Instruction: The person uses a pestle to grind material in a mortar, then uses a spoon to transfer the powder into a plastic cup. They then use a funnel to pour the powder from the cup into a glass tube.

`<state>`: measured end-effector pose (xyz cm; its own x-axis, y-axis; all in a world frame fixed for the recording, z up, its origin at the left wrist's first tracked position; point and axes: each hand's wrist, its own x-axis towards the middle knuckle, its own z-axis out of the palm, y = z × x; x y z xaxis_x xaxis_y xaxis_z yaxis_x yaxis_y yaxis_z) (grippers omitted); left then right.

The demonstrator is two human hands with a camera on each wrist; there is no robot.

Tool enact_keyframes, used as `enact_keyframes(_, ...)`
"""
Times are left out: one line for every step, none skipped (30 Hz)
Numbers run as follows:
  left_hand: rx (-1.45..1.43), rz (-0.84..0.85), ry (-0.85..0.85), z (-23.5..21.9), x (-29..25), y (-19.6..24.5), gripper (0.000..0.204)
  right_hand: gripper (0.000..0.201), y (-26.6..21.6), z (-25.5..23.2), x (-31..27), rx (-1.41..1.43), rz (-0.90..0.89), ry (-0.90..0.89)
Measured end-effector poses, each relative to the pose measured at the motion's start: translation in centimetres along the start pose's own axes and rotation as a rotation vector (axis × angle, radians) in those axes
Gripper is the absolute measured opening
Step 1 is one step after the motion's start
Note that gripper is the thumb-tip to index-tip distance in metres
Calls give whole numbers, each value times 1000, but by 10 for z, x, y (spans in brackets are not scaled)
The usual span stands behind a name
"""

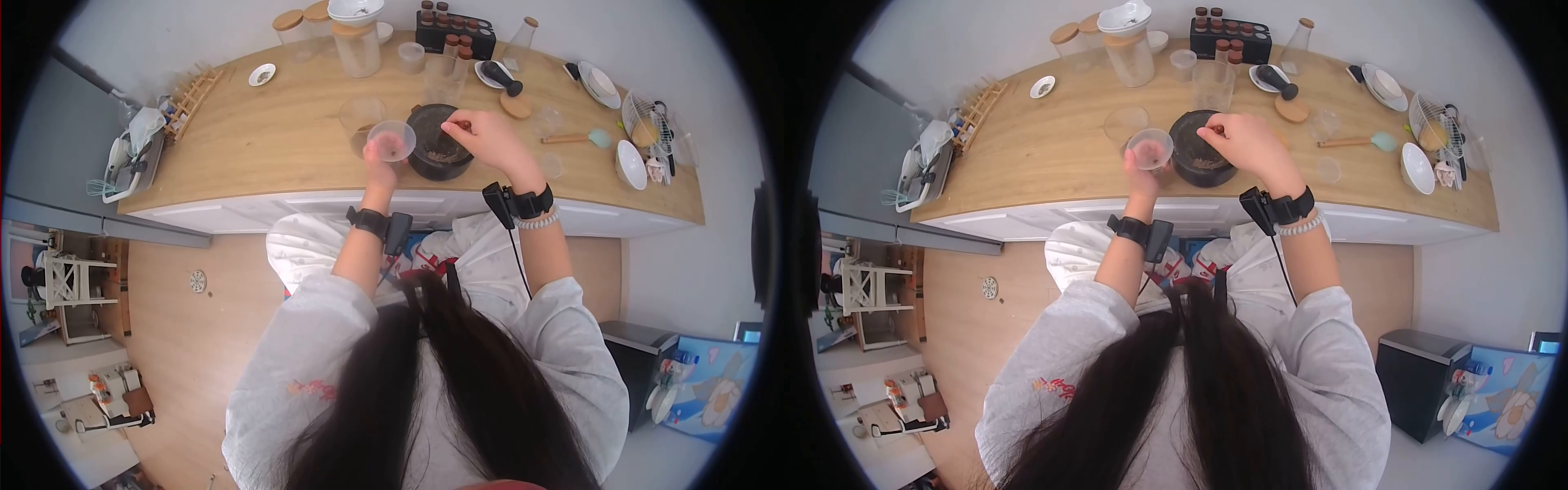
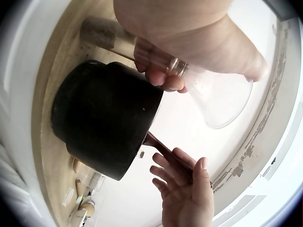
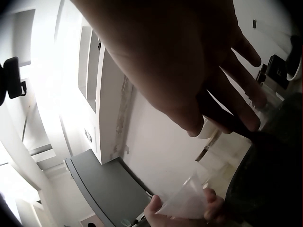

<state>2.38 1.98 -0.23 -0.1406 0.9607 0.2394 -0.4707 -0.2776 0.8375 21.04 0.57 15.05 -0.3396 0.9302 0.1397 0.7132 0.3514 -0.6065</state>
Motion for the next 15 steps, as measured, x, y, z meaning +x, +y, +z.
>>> enact_keyframes(8,0,3,0,0,1,66,32,-2,-2,-1,-69,-9,-14)
enact_keyframes(-2,-2,6,1,0,2,66,32,-5,-3,-1,-139,-18,-29)
enact_keyframes(-12,-5,9,1,-1,2,66,33,-9,-5,-1,-122,0,-32)
enact_keyframes(-22,-6,13,2,-1,3,66,34,-14,-6,-1,-105,17,-36)
enact_keyframes(-8,6,4,2,-2,3,65,35,-19,-8,-1,-87,36,-41)
enact_keyframes(7,17,-7,2,-2,4,65,35,-24,-11,0,-77,43,-21)
enact_keyframes(22,29,-19,2,-1,4,65,36,-30,-14,1,-66,50,0)
enact_keyframes(19,24,-15,2,-1,4,65,37,-33,-16,2,-55,57,21)
enact_keyframes(17,20,-11,2,-1,4,65,37,-30,-15,5,-94,60,24)
enact_keyframes(14,15,-6,1,-1,2,65,37,-25,-14,10,-133,63,27)
enact_keyframes(-7,14,-14,0,0,1,64,38,-22,-12,14,-172,66,30)
enact_keyframes(-29,13,-22,-1,1,-1,64,37,-21,-12,18,-188,78,28)
enact_keyframes(-50,11,-30,0,1,1,64,37,-21,-11,21,-204,92,24)
enact_keyframes(-33,15,-22,1,1,2,64,37,-21,-9,24,-220,105,21)
enact_keyframes(-16,19,-14,2,0,3,64,36,-20,-6,27,-245,89,35)
